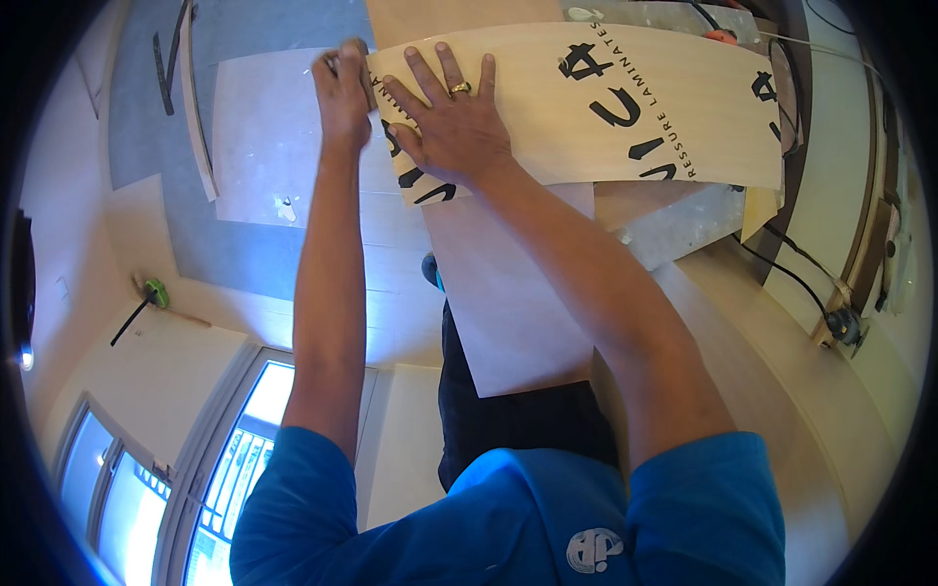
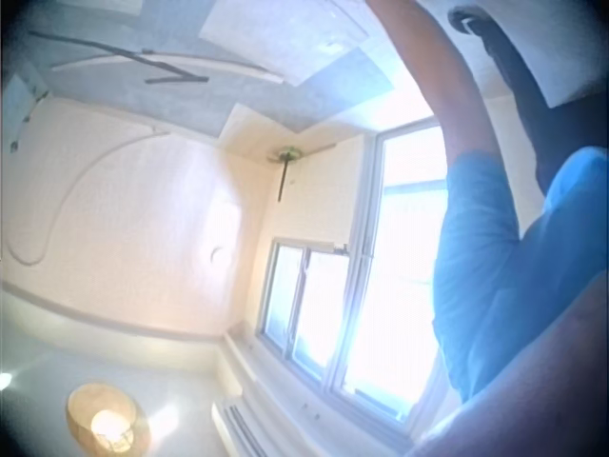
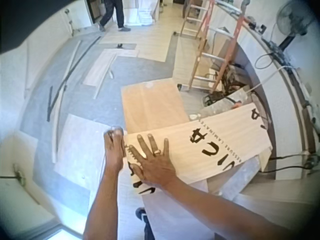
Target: The person smooths a large rectangular laminate sheet on a workbench using a small block, then lifts and positions the sheet against a wall recess to fit it into place. The person handles the sheet and block by hand throughout.
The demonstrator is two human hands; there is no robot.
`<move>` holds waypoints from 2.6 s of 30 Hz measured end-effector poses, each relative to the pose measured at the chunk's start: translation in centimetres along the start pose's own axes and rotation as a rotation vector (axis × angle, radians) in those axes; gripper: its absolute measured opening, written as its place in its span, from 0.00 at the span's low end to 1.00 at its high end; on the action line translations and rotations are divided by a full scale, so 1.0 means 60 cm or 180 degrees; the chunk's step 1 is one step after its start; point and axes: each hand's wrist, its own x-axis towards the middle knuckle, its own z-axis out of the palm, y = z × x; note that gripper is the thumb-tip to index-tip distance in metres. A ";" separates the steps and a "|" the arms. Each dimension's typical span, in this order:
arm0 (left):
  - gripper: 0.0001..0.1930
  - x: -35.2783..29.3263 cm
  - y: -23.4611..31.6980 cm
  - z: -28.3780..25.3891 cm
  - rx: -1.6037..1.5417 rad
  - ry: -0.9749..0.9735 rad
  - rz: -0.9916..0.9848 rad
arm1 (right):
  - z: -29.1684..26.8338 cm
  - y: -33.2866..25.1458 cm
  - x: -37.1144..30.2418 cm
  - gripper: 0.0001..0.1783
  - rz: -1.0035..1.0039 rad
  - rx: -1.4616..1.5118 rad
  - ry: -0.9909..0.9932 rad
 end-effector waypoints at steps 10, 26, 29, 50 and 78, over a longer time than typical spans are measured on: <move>0.30 -0.087 -0.001 -0.015 0.0465 -0.0015 0.0241 | 0.016 0.006 -0.006 0.32 -0.0027 0.0032 0.0285; 0.29 -0.250 -0.015 -0.049 0.0304 -0.0128 -0.0411 | -0.030 0.000 0.000 0.35 -0.0109 0.0255 0.0263; 0.29 -0.142 0.002 -0.046 0.0315 -0.0094 0.0119 | -0.031 -0.011 0.010 0.35 -0.0189 0.0222 0.0370; 0.32 -0.083 -0.021 -0.027 0.0336 -0.0074 0.0078 | 0.005 -0.002 -0.001 0.31 -0.0026 -0.0058 0.0209; 0.29 -0.173 -0.028 -0.044 0.0600 -0.0063 -0.0066 | 0.007 -0.003 -0.001 0.32 -0.0040 -0.0072 0.0277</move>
